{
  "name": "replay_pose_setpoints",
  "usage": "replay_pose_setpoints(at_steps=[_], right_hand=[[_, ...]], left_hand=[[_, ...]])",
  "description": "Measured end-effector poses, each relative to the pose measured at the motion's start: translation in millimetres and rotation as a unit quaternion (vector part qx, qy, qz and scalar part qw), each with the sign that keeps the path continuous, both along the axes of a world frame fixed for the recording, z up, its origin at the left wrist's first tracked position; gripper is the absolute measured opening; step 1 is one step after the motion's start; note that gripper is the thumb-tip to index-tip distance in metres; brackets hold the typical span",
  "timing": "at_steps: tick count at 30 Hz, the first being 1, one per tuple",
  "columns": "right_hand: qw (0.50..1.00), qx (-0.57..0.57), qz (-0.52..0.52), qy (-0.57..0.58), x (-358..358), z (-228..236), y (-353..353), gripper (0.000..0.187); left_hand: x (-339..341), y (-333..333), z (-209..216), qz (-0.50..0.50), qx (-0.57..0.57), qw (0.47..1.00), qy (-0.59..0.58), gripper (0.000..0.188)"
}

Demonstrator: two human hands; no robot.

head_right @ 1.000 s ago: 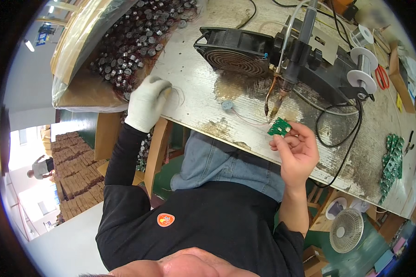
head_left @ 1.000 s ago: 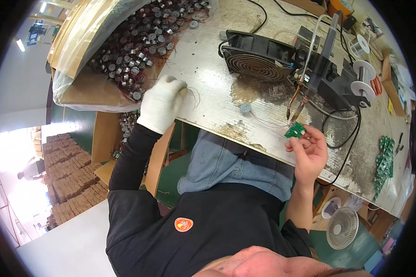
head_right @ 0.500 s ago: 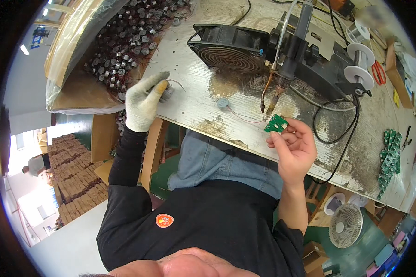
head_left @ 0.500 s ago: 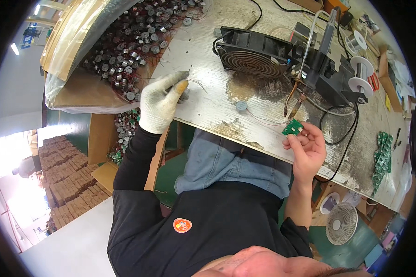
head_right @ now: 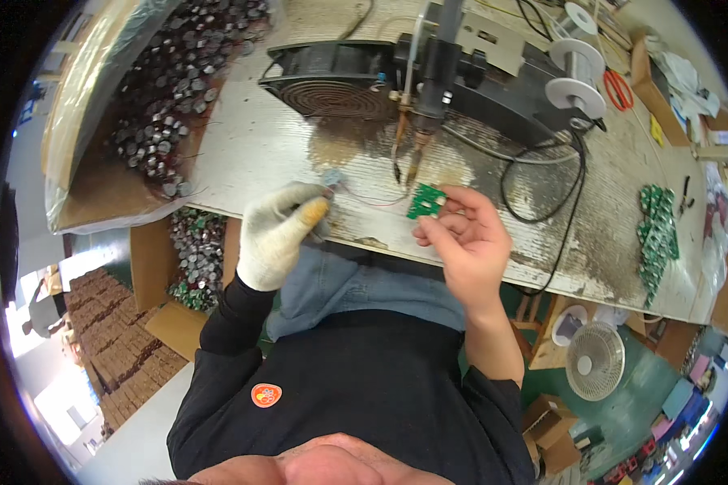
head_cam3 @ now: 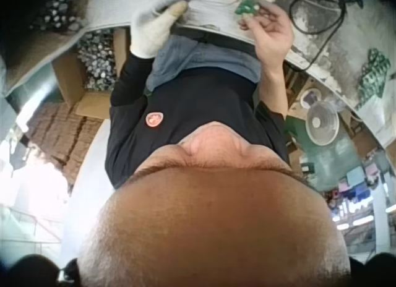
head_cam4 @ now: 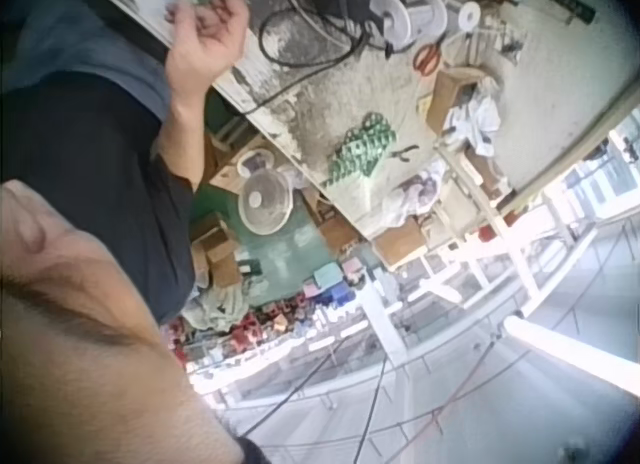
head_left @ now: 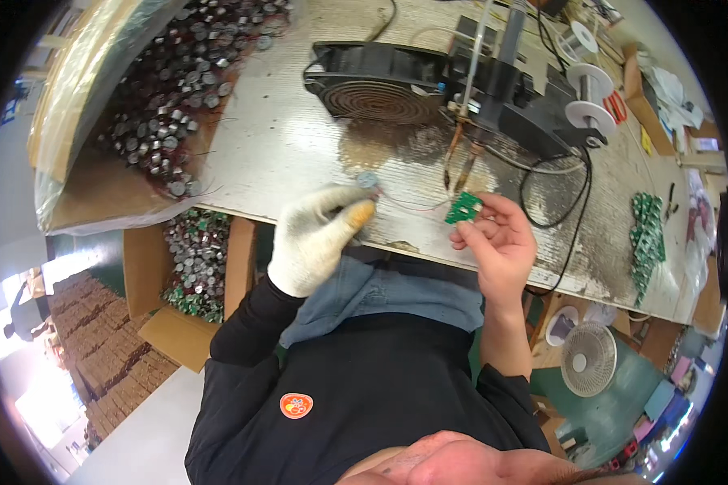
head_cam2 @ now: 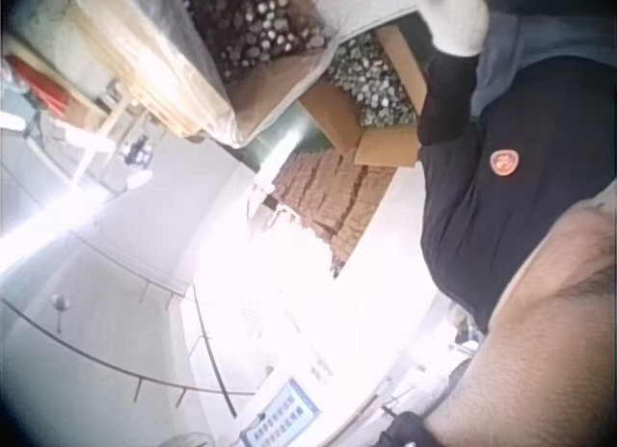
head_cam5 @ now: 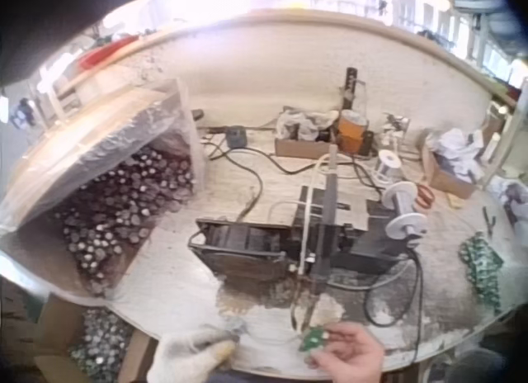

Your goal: Soldering electronic components onto a printed circuit board at a workbench.

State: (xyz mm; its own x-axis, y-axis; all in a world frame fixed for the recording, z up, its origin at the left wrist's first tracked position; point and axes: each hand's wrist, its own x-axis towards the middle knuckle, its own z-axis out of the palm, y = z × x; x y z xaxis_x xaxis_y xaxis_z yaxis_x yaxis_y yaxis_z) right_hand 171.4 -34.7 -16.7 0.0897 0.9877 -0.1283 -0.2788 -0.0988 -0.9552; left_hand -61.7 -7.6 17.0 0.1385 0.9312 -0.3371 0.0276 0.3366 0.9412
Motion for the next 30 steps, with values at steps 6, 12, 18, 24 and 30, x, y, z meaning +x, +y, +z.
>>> replay_pose_setpoints(at_steps=[6,12,18,24,30], right_hand=[[0.999,-0.008,0.02,0.039,-5.7,-1.0,4.0,0.04],[0.998,-0.002,0.019,0.053,-5.1,-2.3,6.6,0.04],[0.998,0.007,0.016,0.066,-4.5,0.1,6.1,0.041],[0.998,0.013,0.009,0.068,-5.7,-0.5,4.8,0.041],[0.998,0.011,0.009,0.064,-6.1,-0.4,4.6,0.041]], left_hand=[[36.8,1.5,-9.2,-0.05,0.016,0.999,-0.01,0.023],[50.4,7.3,-13.6,-0.074,-0.002,0.997,0.0,0.02],[53.0,10.1,-11.7,-0.06,-0.032,0.998,-0.017,0.019],[52.9,9.7,-9.2,-0.043,-0.008,0.999,-0.002,0.02],[52.1,10.1,-11.8,-0.056,0.011,0.998,0.006,0.021]])
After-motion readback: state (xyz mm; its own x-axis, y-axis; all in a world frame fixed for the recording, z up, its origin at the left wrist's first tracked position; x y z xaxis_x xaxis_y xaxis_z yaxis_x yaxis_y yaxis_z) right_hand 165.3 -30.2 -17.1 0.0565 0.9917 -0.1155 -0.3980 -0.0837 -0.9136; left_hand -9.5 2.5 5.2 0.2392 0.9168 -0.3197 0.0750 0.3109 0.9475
